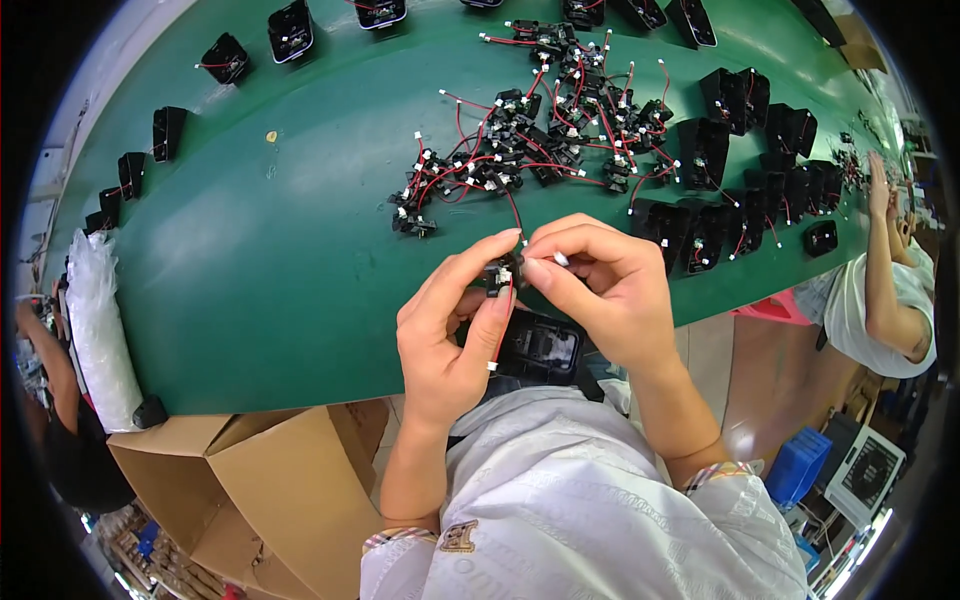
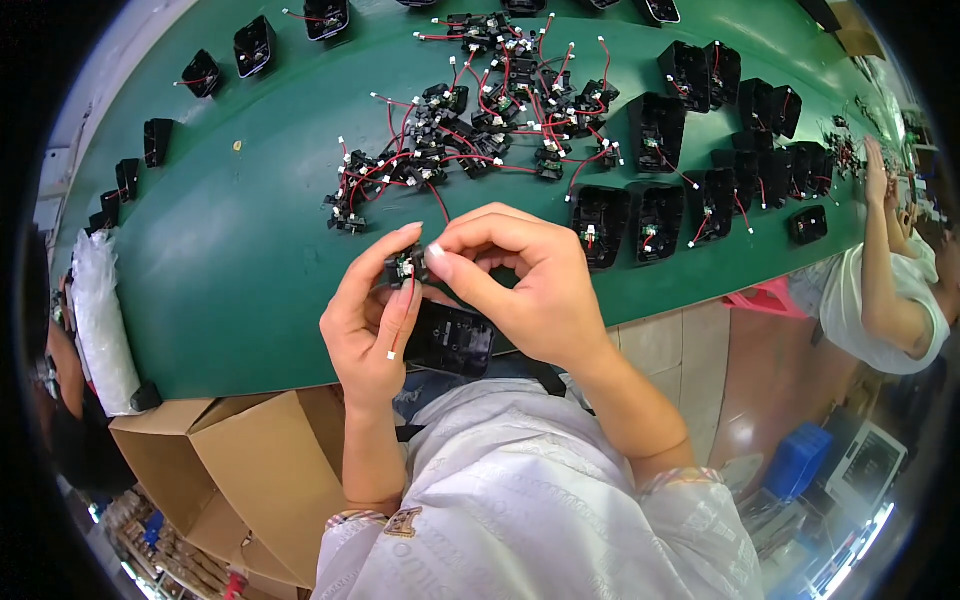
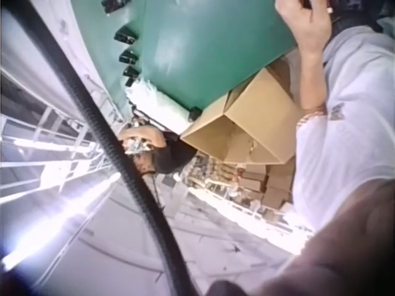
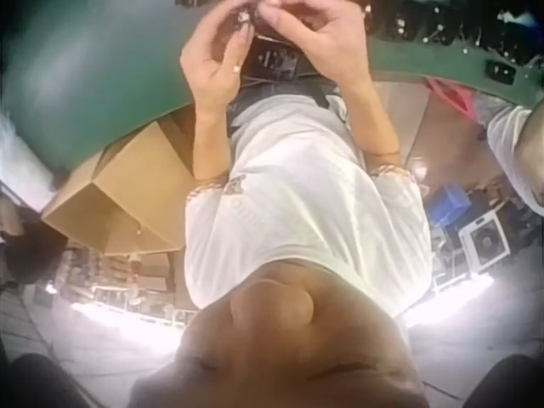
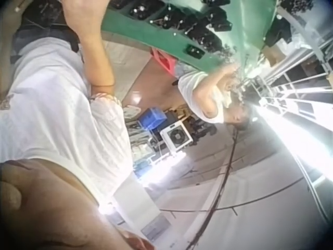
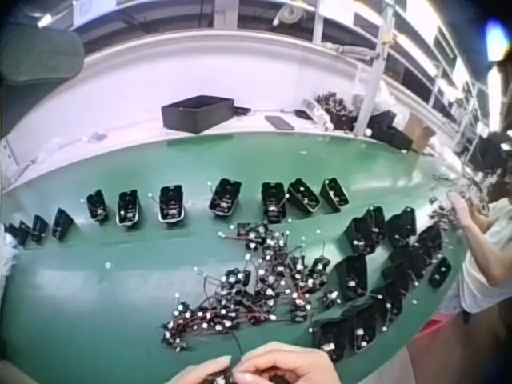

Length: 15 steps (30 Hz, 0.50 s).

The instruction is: The person inserts wired electronic components into black plastic housings by hand on a production line.

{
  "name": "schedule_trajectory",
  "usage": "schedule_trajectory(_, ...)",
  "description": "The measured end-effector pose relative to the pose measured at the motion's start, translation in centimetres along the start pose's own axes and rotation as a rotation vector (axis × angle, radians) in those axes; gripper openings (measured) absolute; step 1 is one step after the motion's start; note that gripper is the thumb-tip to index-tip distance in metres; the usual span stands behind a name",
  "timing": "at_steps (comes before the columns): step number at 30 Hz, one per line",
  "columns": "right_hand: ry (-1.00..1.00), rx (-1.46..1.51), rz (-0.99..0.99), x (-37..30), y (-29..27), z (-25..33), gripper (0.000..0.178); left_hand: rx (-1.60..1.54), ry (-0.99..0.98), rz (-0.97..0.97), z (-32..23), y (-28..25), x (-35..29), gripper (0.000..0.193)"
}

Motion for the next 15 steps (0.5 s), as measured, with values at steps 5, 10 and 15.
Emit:
schedule_trajectory(5,-0.201,-0.123,-0.084,-0.3,-1.5,2.1,0.009,0.235,-0.002,-0.153,-0.9,-2.2,-0.1,0.032)
schedule_trajectory(10,-0.393,-0.369,-0.134,-0.8,-1.6,4.2,0.01,0.612,0.112,-0.274,-3.4,-3.6,1.5,0.038)
schedule_trajectory(15,-0.682,-0.561,0.084,-2.3,1.6,6.7,0.024,0.08,-0.008,-0.127,-2.8,-3.1,2.1,0.05)
Point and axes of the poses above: each hand's wrist, its own x-axis towards the middle knuckle, its own y-axis out of the palm, z = x × y, the point moved 10 cm from there along x, towards the middle knuckle, and after that the axes turned 8 degrees about -x, right-handed, at the moved point
